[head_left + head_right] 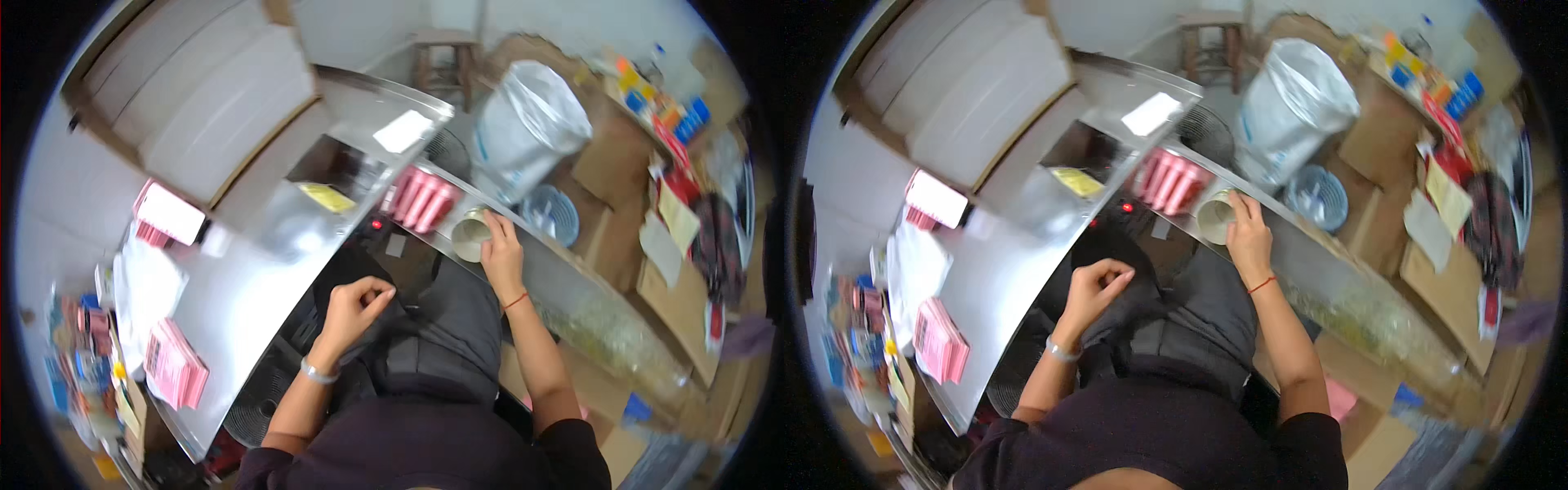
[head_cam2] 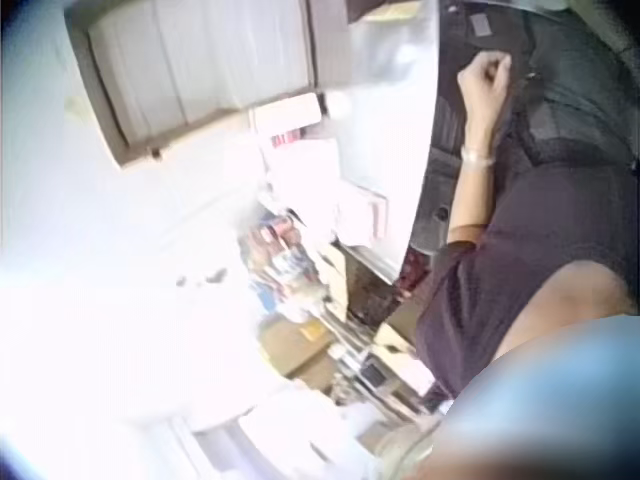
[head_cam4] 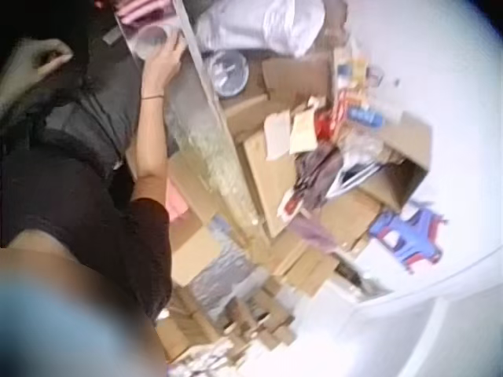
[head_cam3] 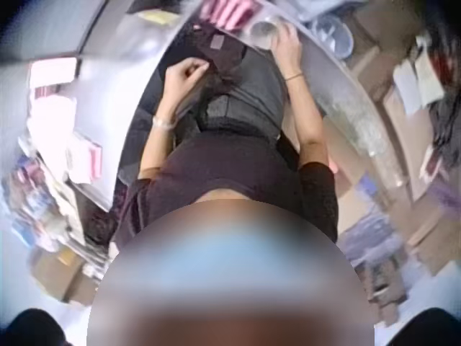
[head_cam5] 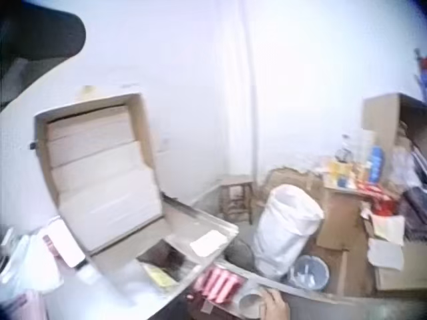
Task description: Packaging pink brochures with white cardstock backings into a cardboard box.
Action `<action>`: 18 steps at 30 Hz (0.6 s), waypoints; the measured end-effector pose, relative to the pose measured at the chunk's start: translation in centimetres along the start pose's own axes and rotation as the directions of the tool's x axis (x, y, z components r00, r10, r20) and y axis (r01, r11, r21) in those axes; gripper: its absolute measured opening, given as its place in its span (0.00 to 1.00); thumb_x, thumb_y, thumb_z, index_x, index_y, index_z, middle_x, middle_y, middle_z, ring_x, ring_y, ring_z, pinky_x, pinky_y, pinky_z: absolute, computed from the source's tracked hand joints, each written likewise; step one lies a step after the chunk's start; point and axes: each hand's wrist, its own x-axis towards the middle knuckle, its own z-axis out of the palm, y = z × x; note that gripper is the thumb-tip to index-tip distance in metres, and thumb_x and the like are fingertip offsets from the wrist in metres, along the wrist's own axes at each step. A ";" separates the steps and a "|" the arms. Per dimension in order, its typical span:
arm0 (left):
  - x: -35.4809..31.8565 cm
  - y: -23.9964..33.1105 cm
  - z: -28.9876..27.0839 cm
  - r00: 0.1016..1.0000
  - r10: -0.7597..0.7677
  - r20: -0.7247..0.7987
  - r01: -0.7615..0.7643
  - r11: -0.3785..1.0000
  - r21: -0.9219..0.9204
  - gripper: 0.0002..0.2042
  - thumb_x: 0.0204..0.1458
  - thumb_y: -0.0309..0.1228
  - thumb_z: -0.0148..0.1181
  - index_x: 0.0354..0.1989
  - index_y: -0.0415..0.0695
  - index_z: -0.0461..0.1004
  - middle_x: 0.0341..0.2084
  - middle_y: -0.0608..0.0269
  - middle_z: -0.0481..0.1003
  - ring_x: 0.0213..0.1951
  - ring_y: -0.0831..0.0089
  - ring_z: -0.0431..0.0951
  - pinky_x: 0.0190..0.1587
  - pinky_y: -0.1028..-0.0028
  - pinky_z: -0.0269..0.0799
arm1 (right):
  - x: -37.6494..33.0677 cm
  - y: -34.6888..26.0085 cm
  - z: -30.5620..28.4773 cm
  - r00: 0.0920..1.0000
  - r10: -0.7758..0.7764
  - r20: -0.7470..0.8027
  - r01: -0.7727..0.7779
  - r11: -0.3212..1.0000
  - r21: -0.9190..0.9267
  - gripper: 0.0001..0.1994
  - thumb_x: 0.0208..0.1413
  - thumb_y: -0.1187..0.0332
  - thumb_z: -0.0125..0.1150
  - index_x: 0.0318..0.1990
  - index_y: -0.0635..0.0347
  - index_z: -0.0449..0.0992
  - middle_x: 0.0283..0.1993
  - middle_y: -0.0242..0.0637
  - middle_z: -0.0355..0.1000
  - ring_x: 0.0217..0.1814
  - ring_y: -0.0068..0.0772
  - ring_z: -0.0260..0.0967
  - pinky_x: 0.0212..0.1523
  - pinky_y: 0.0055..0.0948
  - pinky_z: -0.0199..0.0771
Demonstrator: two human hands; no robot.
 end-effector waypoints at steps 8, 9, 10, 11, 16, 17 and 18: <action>2.1 -2.2 -18.0 0.751 0.236 -0.617 0.061 0.905 0.420 0.29 0.50 0.34 0.68 0.60 0.39 0.66 0.58 0.43 0.65 0.58 0.51 0.67 0.57 0.61 0.64 | 12.6 -15.8 1.6 0.956 -0.283 -0.077 0.286 0.957 0.044 0.14 0.54 0.67 0.63 0.47 0.64 0.77 0.44 0.46 0.74 0.41 0.48 0.74 0.40 0.42 0.75; 4.0 -3.3 -19.8 0.658 0.360 -0.662 0.079 0.841 0.536 0.34 0.50 0.36 0.68 0.64 0.38 0.62 0.62 0.40 0.60 0.61 0.46 0.62 0.61 0.57 0.60 | 15.8 -18.4 2.2 0.927 -0.359 -0.106 0.371 0.918 0.138 0.13 0.54 0.68 0.63 0.45 0.65 0.78 0.43 0.46 0.75 0.41 0.49 0.73 0.41 0.42 0.74; 6.1 -4.4 -21.2 0.549 0.416 -0.725 0.135 0.811 0.569 0.36 0.50 0.37 0.68 0.65 0.38 0.59 0.63 0.39 0.58 0.62 0.45 0.60 0.63 0.55 0.56 | 19.0 -20.5 3.2 0.827 -0.535 -0.173 0.554 0.827 0.092 0.12 0.54 0.70 0.63 0.45 0.65 0.77 0.43 0.46 0.74 0.42 0.49 0.72 0.43 0.41 0.73; 8.3 -4.7 -22.4 0.431 0.480 -0.764 0.190 0.780 0.596 0.38 0.50 0.38 0.67 0.67 0.38 0.56 0.64 0.39 0.56 0.63 0.43 0.58 0.65 0.53 0.53 | 22.4 -22.5 4.4 0.686 -0.686 -0.243 0.712 0.702 0.029 0.12 0.53 0.71 0.62 0.44 0.65 0.77 0.43 0.46 0.74 0.43 0.50 0.72 0.45 0.40 0.73; 14.8 -1.3 -27.6 0.458 0.470 -0.755 0.469 0.593 0.654 0.28 0.51 0.37 0.64 0.60 0.39 0.67 0.60 0.43 0.65 0.61 0.50 0.63 0.60 0.54 0.58 | 37.6 -29.4 11.4 0.665 -0.736 -0.130 0.746 0.664 0.051 0.11 0.55 0.69 0.57 0.42 0.67 0.77 0.46 0.51 0.74 0.48 0.54 0.70 0.50 0.44 0.72; 15.1 0.7 -29.2 0.571 0.392 -0.721 0.527 0.499 0.688 0.25 0.52 0.37 0.62 0.57 0.40 0.71 0.58 0.46 0.68 0.61 0.52 0.65 0.58 0.55 0.59 | 39.8 -31.3 12.0 0.716 -0.695 -0.058 0.696 0.718 -0.011 0.12 0.55 0.68 0.56 0.41 0.68 0.78 0.46 0.53 0.73 0.49 0.55 0.70 0.51 0.44 0.71; 15.7 3.2 -31.5 0.635 0.268 -0.725 0.645 0.333 0.688 0.21 0.55 0.42 0.58 0.53 0.41 0.75 0.56 0.49 0.71 0.58 0.53 0.67 0.56 0.57 0.60 | 41.8 -33.8 12.1 0.773 -0.627 0.092 0.633 0.771 -0.066 0.13 0.56 0.66 0.56 0.41 0.67 0.79 0.47 0.54 0.74 0.49 0.56 0.70 0.50 0.47 0.71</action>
